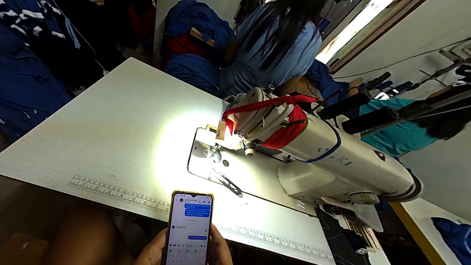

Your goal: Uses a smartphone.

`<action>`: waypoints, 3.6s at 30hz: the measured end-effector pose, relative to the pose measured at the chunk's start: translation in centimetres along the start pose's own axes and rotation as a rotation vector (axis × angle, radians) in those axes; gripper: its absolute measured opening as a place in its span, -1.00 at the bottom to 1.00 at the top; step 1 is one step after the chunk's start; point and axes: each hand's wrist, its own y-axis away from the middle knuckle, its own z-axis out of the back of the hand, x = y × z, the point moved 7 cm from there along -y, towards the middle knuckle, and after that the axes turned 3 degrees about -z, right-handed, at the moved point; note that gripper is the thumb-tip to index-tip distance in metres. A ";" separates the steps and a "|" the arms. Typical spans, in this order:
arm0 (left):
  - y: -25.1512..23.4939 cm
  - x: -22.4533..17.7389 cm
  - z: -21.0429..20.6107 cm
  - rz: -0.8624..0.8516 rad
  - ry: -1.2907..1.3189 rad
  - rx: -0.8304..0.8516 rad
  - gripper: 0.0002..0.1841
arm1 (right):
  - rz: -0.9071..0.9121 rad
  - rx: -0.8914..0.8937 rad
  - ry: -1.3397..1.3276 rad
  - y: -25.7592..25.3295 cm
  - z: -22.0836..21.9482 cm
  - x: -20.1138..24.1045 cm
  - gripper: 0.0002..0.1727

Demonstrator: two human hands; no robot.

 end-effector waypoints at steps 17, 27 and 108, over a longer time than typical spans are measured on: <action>0.0 0.3 0.2 0.012 -0.072 0.073 -0.37 | -0.031 0.007 -0.058 0.1 0.3 -0.8 -0.05; 0.0 0.3 0.3 -0.008 -0.030 0.101 -0.31 | -0.026 0.008 -0.118 0.0 0.1 -0.9 -0.16; 0.1 0.3 0.3 0.009 0.009 0.121 -0.33 | -0.117 0.132 -0.163 -0.1 0.1 -0.7 -0.03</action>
